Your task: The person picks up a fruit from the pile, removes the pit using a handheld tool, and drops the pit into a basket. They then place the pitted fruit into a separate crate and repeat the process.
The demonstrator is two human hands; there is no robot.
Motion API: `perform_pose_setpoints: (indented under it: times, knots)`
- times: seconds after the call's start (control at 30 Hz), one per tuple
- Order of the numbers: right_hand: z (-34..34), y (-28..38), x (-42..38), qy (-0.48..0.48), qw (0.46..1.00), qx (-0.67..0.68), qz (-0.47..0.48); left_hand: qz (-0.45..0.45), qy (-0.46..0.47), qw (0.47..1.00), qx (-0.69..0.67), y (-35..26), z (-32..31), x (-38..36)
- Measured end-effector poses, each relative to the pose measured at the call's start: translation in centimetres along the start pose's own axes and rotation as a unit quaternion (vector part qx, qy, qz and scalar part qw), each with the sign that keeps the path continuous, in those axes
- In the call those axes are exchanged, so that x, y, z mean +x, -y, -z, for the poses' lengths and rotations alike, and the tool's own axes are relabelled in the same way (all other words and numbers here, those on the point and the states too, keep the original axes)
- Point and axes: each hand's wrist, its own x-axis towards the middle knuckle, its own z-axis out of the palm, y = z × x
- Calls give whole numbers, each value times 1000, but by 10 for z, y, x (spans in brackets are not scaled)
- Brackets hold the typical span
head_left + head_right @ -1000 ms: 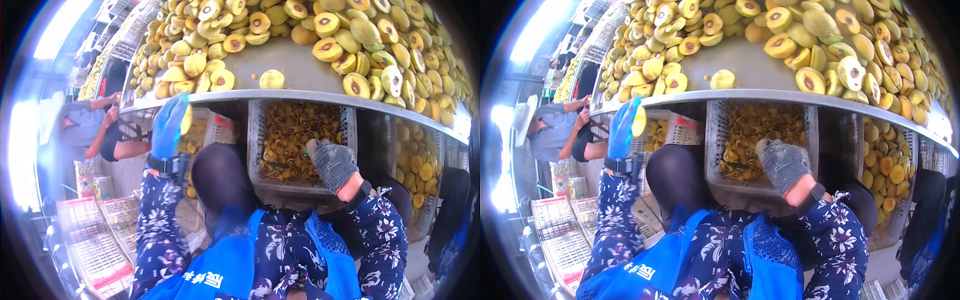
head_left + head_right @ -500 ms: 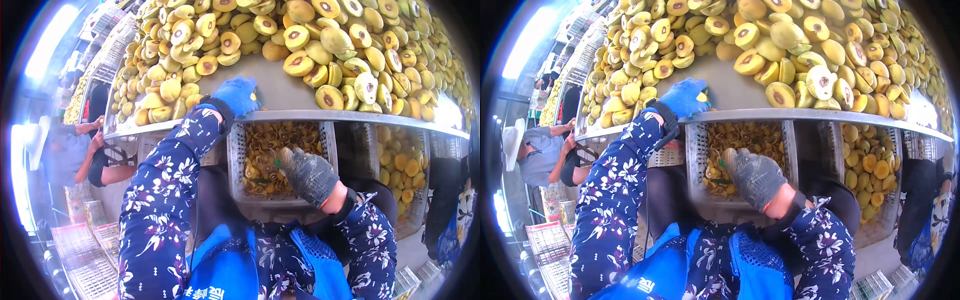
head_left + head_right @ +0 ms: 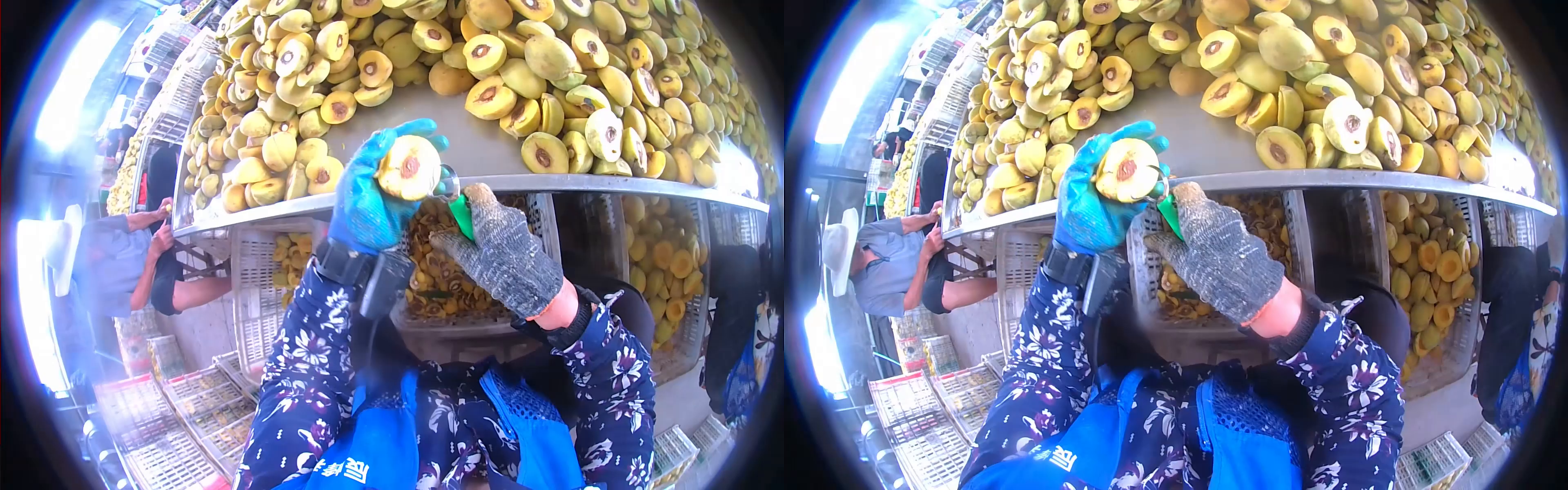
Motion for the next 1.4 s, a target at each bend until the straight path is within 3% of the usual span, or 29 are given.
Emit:
perform_pose_setpoints:
  times: [0.13, 0.23, 0.37, 0.43, 0.67, 0.87, 0.93, 1.03, 1.1, 1.17, 1.2, 1.3, 1.33, 1.37, 1.4]
  knots:
    - [-6, -3, 6, -4, 1000, 13, 20, -85, -89, 985, 124, 16, -19, -6]
    - [-9, -2, 7, 16, 1000, 24, 7, -128, -62, 963, 227, 19, -17, -10]
    - [-18, -6, 6, 29, 999, 24, 11, -138, -55, 956, 253, 24, -8, -10]
    - [-21, -8, 4, 18, 999, 29, 19, -229, -55, 913, 334, 31, -5, -6]
    - [-30, -11, 2, 48, 997, 65, -3, -167, -96, 963, 187, 31, -16, -11]
    - [-21, -2, -9, 97, 992, 64, -57, -97, -43, 967, 230, 23, -5, -10]
    - [-14, 1, -7, 127, 986, 74, -78, -94, 31, 932, 348, 18, 8, -9]
    - [-14, -2, -12, 150, 982, 82, -82, -92, 57, 891, 441, 13, 10, -14]
    - [-12, -2, -14, 146, 984, 80, -64, -72, 47, 893, 441, 15, 15, -13]
    - [-3, 2, -9, 229, 937, 208, -160, -32, 89, 952, 292, 17, 10, -11]
    - [1, 5, -9, 253, 907, 263, -207, -30, 87, 952, 291, 17, 7, -10]
    - [10, 7, -7, 300, 861, 343, -226, 34, 91, 972, 212, 15, -5, -12]
    - [-2, -6, -16, 270, 874, 372, -156, 63, 59, 970, 225, 14, -11, -15]
    - [2, -2, -15, 273, 872, 373, -159, 90, 28, 966, 239, 14, -14, -18]
    - [11, 4, -11, 316, 808, 443, -226, 92, 26, 967, 237, 16, -13, -18]
